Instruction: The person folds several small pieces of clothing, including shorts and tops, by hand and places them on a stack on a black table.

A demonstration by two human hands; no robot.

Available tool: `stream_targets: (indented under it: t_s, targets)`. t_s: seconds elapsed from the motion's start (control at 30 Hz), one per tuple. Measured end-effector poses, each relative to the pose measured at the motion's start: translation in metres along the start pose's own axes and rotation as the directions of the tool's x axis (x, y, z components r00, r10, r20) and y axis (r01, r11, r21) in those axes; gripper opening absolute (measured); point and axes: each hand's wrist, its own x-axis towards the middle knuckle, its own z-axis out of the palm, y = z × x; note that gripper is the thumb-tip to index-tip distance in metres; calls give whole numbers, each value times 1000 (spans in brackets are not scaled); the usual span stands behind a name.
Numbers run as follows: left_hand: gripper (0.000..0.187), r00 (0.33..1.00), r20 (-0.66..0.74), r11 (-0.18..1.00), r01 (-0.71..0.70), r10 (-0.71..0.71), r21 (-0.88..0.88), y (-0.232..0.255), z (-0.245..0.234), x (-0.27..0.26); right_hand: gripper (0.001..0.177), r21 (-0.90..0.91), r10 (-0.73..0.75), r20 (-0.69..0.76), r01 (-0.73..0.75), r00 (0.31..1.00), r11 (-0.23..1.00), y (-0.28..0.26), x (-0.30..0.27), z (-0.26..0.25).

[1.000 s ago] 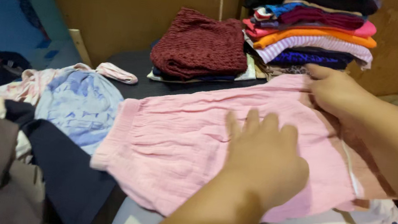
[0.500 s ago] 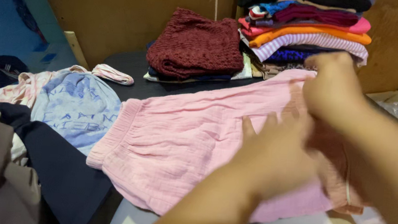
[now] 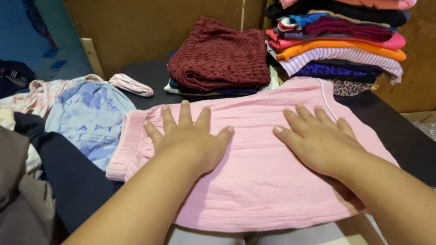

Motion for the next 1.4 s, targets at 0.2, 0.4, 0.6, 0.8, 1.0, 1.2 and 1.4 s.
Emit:
stream_targets:
  t_s: [0.2, 0.4, 0.6, 0.8, 1.0, 1.2, 1.4]
  targets:
    - [68, 996, -86, 998, -7, 12, 55, 12, 16, 19, 43, 235, 210, -240, -153, 948, 960, 12, 9, 5]
    - [52, 905, -215, 930, -359, 366, 75, 84, 19, 23, 50, 442, 534, -457, -340, 711, 830, 72, 100, 0]
    - [73, 754, 68, 756, -653, 654, -29, 95, 36, -1, 49, 226, 520, -171, -481, 837, 847, 110, 129, 27]
    - [93, 723, 32, 723, -690, 691, -35, 100, 31, 3, 12, 708, 298, -197, -75, 934, 702, 160, 127, -22]
    - [72, 751, -131, 727, -660, 647, -190, 92, 29, -2, 36, 863, 101, -209, 135, 973, 486, 148, 24, -19]
    - [27, 890, -213, 864, -447, 404, -231, 88, 26, -9, 39, 560, -18, -306, 195, 952, 805, 137, -5, -11]
    - [28, 439, -804, 620, -776, 401, -115, 90, 40, 3, 40, 509, 318, -488, -31, 813, 860, 70, -29, -32]
